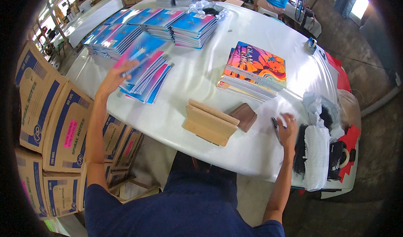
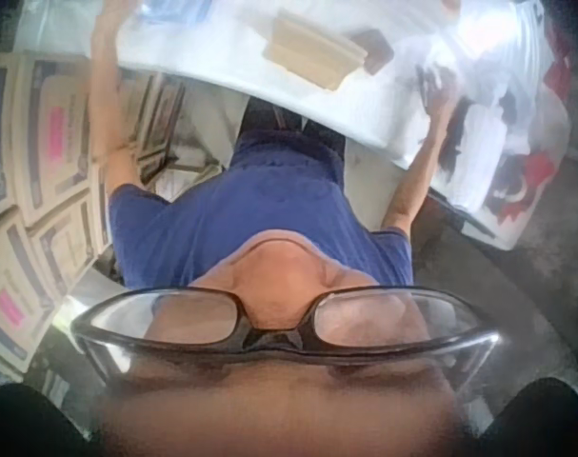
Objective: The person assembles spiral notebooks by stacking covers and paper, inserting a wire coil into the holes, and using pliers to trim and secure the wire.
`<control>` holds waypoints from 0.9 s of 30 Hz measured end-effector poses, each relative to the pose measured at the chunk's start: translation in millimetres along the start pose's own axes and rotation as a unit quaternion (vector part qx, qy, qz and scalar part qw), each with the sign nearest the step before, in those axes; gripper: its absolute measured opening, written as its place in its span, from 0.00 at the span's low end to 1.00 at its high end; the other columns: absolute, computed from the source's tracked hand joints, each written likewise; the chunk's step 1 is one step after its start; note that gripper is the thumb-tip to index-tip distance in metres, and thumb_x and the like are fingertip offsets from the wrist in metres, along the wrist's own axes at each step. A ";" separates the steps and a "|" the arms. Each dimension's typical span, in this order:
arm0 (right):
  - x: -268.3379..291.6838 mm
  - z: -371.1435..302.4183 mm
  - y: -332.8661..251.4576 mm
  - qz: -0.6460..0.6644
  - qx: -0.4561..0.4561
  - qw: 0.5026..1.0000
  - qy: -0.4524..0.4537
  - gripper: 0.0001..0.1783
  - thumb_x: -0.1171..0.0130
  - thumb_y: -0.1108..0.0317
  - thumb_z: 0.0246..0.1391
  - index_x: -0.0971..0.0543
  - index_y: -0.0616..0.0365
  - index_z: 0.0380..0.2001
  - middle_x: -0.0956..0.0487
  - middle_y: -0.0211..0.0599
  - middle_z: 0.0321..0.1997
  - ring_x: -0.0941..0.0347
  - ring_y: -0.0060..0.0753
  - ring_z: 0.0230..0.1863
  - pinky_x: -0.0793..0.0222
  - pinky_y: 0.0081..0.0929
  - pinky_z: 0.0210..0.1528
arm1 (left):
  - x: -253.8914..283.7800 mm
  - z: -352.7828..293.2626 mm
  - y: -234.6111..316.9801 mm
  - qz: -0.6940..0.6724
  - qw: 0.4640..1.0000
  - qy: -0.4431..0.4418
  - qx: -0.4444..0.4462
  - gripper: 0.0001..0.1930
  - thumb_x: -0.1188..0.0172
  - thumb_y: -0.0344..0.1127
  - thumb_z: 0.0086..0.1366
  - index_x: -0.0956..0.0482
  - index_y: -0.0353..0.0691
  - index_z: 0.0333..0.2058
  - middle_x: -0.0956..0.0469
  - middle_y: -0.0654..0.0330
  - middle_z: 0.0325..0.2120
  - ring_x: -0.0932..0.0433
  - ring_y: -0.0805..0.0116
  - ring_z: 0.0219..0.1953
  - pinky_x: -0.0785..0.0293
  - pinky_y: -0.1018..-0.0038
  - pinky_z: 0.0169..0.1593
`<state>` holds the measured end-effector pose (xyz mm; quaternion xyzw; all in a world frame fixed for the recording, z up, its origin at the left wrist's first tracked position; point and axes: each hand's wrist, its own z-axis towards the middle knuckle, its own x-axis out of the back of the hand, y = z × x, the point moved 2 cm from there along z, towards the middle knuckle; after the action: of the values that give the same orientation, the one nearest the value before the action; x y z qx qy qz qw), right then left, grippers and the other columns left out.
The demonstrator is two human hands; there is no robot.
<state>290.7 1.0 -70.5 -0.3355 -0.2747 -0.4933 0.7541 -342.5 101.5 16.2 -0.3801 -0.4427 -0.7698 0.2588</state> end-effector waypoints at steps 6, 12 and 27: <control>-0.9 126.2 -3.7 0.173 -0.196 0.964 0.042 0.21 0.41 0.54 0.59 0.20 0.65 0.40 0.20 0.36 0.33 0.25 0.26 0.35 0.28 0.24 0.38 | -14.1 -16.2 -30.7 -0.082 0.986 -0.110 0.098 0.36 0.33 0.38 0.54 0.34 0.54 0.63 0.41 0.59 0.66 0.55 0.52 0.71 0.39 0.59 0.65; -8.9 158.2 22.4 0.309 -0.379 0.867 -0.099 0.24 0.26 0.60 0.41 0.21 0.72 0.31 0.20 0.45 0.28 0.22 0.30 0.27 0.25 0.25 0.29 | -52.1 12.2 43.8 -0.119 0.992 0.035 0.003 0.32 0.34 0.31 0.57 0.32 0.49 0.62 0.35 0.57 0.63 0.51 0.55 0.71 0.54 0.61 0.70; 9.5 5.5 -167.0 0.538 -0.257 0.796 0.106 0.10 0.32 0.81 0.46 0.18 0.68 0.34 0.17 0.43 0.39 0.21 0.28 0.39 0.24 0.25 0.43 | -113.6 44.1 198.9 -0.478 0.874 -0.084 -0.034 0.33 0.45 0.47 0.68 0.42 0.35 0.64 0.36 0.52 0.63 0.31 0.64 0.60 0.35 0.69 0.59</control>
<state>138.6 -48.2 -20.7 -0.5566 0.1685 -0.0934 0.8081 -115.0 52.9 34.2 -0.1937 -0.5640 -0.7794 -0.1921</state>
